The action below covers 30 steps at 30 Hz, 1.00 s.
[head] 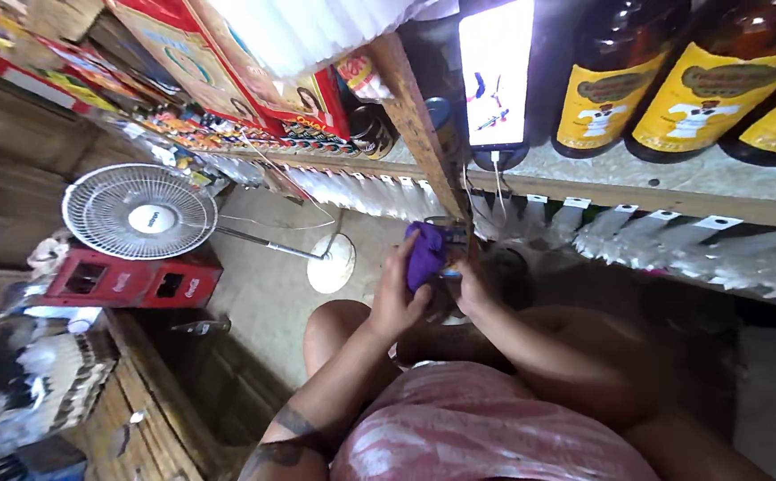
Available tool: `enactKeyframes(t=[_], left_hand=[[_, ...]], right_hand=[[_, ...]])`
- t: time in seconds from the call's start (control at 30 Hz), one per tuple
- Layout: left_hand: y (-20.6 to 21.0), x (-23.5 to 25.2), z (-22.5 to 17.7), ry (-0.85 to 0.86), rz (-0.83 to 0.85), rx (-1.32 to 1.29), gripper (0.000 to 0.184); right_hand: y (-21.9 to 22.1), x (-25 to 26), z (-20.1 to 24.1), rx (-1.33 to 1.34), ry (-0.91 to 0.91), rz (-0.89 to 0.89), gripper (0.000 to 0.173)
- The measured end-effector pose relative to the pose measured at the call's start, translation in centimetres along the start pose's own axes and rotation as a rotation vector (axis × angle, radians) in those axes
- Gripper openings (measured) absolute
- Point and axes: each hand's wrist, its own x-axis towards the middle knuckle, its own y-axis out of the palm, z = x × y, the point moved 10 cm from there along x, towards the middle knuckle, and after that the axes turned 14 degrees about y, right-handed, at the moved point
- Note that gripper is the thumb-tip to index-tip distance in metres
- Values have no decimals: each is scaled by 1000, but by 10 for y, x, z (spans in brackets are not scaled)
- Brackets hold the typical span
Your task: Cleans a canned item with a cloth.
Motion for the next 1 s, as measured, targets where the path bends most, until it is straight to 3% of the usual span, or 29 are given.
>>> enactKeyframes(t=[0.03,0.1,0.2,0.33,0.4,0.6,0.8,1.0], left_hand=[[2,3,-8,47,31,101,63],[4,6,-15,95,47,218,62],[-4,8,-8,65,17,281,60],[-18,6,31,-136,-59,64,62],[-20,5,30,-110,-97,-7,64],[-16,5,6,-5,-116,-96,75],[-25,10,11,38,-167,-300,56],[-24,16,3,25,-237,-148,81]], right_hand=[[-1,0,0,9,38,-33,60],[-1,1,1,-9,60,-42,55],[7,-4,7,-23,34,21,65],[20,-8,8,-56,-25,168,105],[25,-10,8,-46,-35,210,115],[22,-12,12,-22,-86,233,120],[27,-14,12,26,-79,274,121],[32,-19,11,-44,-146,309,125]])
